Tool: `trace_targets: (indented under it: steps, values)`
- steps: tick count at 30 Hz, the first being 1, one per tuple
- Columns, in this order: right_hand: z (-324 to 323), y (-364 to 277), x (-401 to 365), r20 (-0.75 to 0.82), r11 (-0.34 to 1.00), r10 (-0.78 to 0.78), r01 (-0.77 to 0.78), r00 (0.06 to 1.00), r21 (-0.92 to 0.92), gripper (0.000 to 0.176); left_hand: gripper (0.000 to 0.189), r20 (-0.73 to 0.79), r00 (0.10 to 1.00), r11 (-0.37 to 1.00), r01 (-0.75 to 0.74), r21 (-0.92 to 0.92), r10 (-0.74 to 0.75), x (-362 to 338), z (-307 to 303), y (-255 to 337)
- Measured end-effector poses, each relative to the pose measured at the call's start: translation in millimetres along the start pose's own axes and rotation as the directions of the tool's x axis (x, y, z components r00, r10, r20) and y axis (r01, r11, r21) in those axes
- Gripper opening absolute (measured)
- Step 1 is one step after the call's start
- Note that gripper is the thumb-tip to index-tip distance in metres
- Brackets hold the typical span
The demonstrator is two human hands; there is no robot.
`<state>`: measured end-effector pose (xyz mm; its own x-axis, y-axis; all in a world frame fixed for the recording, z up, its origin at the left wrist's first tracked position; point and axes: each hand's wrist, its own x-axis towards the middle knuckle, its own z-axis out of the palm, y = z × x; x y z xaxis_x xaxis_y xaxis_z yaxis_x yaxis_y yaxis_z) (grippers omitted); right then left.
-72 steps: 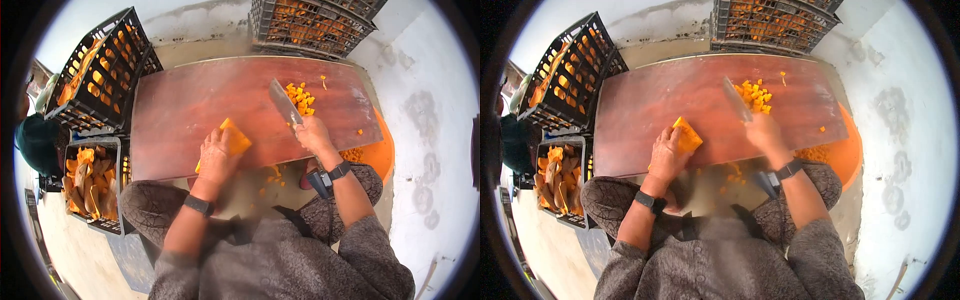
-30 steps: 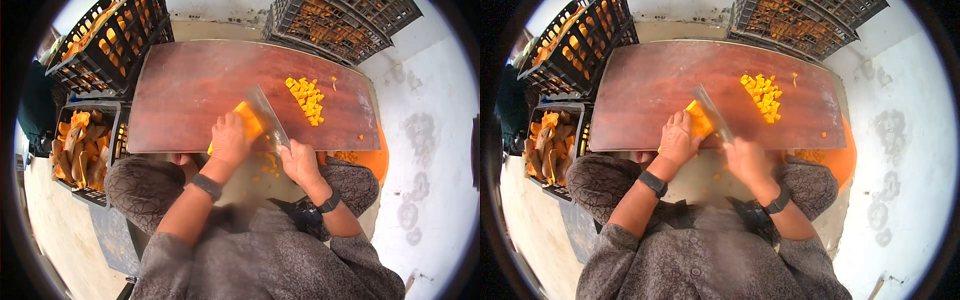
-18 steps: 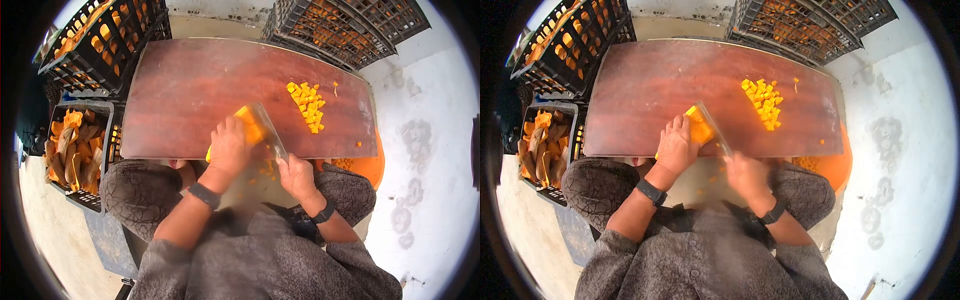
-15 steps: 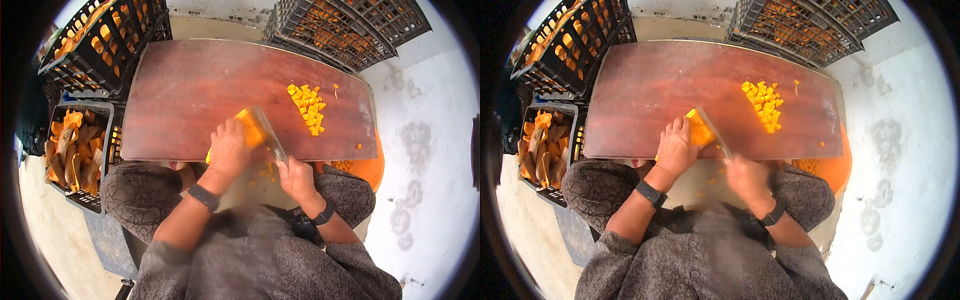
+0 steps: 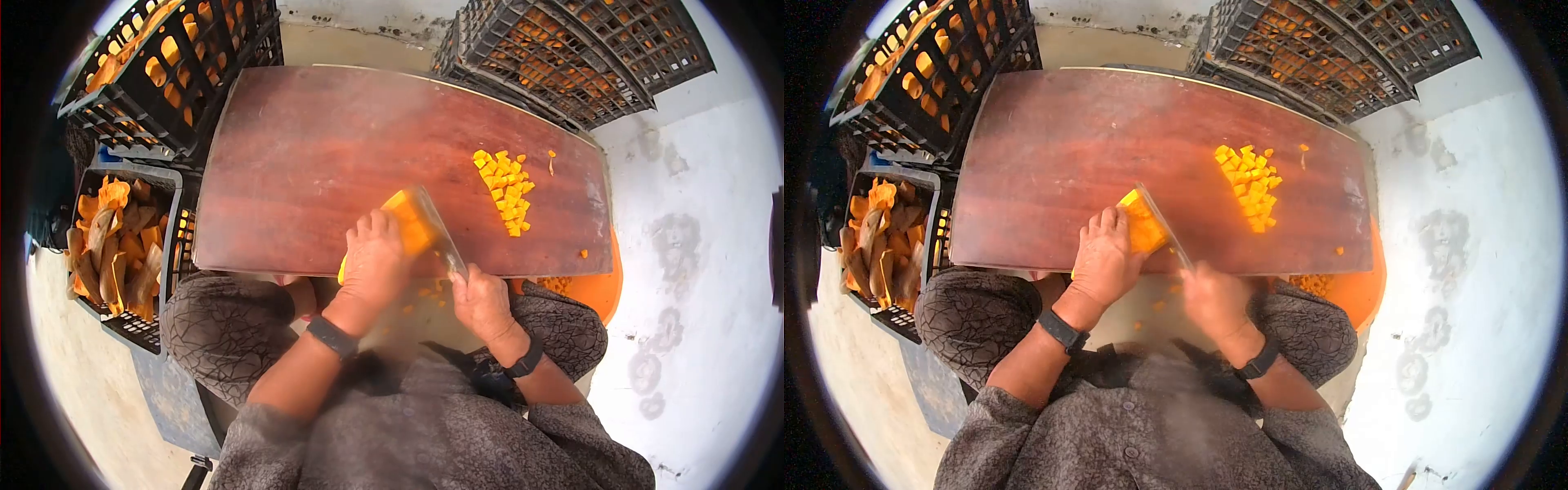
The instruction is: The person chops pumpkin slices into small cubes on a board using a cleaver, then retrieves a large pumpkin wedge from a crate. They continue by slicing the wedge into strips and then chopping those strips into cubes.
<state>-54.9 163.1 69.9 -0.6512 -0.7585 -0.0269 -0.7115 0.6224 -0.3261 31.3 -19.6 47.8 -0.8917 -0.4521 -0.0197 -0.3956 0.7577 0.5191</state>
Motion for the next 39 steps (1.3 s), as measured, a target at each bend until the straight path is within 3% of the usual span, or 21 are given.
trace_targets:
  steps: [12, 23, 33, 35, 39]
  values:
    - [-37.7, -25.6, 24.4, 0.175, 0.999, 0.015, -0.008, 0.984, -0.038, 0.026, 0.074, 0.091, 0.994, 0.998, 0.063, -0.028, -0.061, 4.5, -13.0, 4.3]
    - [-55.7, -36.5, 51.8, 0.334, 0.999, -0.016, 0.032, 0.942, -0.042, 0.022, 0.074, 0.067, 0.995, 0.996, 0.08, -0.049, -0.077, 7.0, -8.0, 2.4]
    - [-28.6, -27.6, 62.6, 0.288, 0.999, 0.036, -0.026, 0.957, -0.039, 0.023, 0.072, 0.053, 0.996, 0.997, 0.064, 0.041, -0.066, 5.6, -3.9, 7.5]
    - [-32.0, -26.8, 62.6, 0.315, 0.994, 0.11, -0.108, 0.943, -0.023, 0.025, 0.071, 0.036, 0.997, 0.997, 0.062, 0.039, -0.063, 4.2, -2.3, 9.6]
    - [-40.5, -31.1, 60.9, 0.298, 0.999, 0.053, -0.054, 0.953, -0.004, 0.026, 0.07, 0.004, 0.997, 0.994, 0.078, 0.073, -0.078, 1.4, -0.1, 10.6]
